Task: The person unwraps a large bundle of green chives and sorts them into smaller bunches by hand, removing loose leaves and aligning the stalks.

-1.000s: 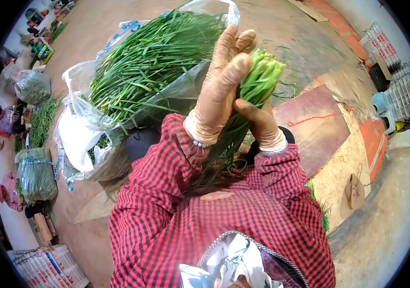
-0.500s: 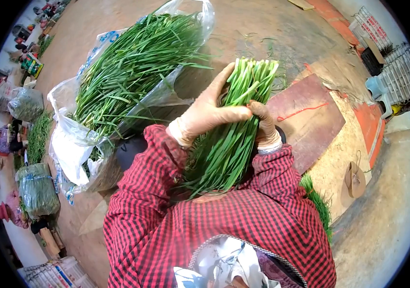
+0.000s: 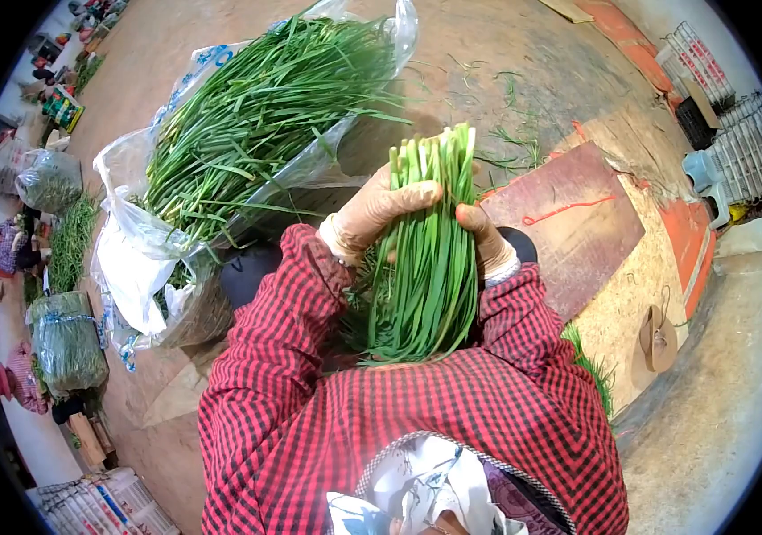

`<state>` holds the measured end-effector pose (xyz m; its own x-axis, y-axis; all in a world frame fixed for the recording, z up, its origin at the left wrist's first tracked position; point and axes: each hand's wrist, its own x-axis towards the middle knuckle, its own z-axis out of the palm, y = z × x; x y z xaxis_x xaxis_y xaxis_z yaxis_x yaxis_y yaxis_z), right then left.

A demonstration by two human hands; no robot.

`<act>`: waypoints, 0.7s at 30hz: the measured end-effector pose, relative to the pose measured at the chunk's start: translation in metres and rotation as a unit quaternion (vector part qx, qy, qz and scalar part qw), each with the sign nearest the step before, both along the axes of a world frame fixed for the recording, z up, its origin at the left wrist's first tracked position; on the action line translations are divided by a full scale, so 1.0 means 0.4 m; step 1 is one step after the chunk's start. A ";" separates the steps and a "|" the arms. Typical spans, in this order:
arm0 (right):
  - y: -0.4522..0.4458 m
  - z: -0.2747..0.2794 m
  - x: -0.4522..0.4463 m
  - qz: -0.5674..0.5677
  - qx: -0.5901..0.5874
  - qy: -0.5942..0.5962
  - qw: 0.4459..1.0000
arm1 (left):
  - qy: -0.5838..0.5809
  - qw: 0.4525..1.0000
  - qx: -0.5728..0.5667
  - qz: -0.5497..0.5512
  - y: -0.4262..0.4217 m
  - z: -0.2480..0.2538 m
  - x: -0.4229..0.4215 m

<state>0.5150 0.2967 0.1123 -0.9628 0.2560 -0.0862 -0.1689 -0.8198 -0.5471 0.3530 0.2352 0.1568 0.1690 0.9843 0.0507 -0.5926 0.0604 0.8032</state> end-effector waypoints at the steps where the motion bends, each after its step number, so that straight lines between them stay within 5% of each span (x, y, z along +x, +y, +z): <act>1: -0.012 0.007 -0.003 0.002 0.000 0.000 1.000 | 0.000 1.000 0.000 0.002 0.000 -0.004 -0.001; 4: -0.021 -0.014 -0.014 0.071 -0.042 -0.015 0.996 | -0.100 0.993 0.044 0.052 -0.011 0.006 0.000; 9: 0.010 -0.028 -0.020 0.073 0.055 -0.056 0.994 | -0.026 0.996 -0.011 0.079 -0.026 0.001 -0.035; 13: 0.044 0.024 -0.063 -0.088 0.412 -0.125 0.898 | 0.036 0.977 0.009 0.211 -0.031 0.022 -0.068; 15: 0.025 0.095 -0.060 -0.105 0.379 -0.055 0.918 | 0.056 0.958 0.025 0.281 -0.039 0.074 -0.082; 17: 0.007 0.125 -0.073 -0.081 0.613 -0.060 0.784 | 0.023 0.941 0.051 0.335 -0.035 0.112 -0.099; 21: -0.043 0.116 -0.139 -0.188 0.702 -0.050 0.685 | -0.071 0.933 0.063 0.346 -0.037 0.112 -0.106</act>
<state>0.4592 0.2794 0.1586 -0.8129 0.3831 0.4388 -0.1271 0.6184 -0.7755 0.3107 0.2203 0.2018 -0.5225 0.8397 0.1480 -0.5547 -0.4666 0.6889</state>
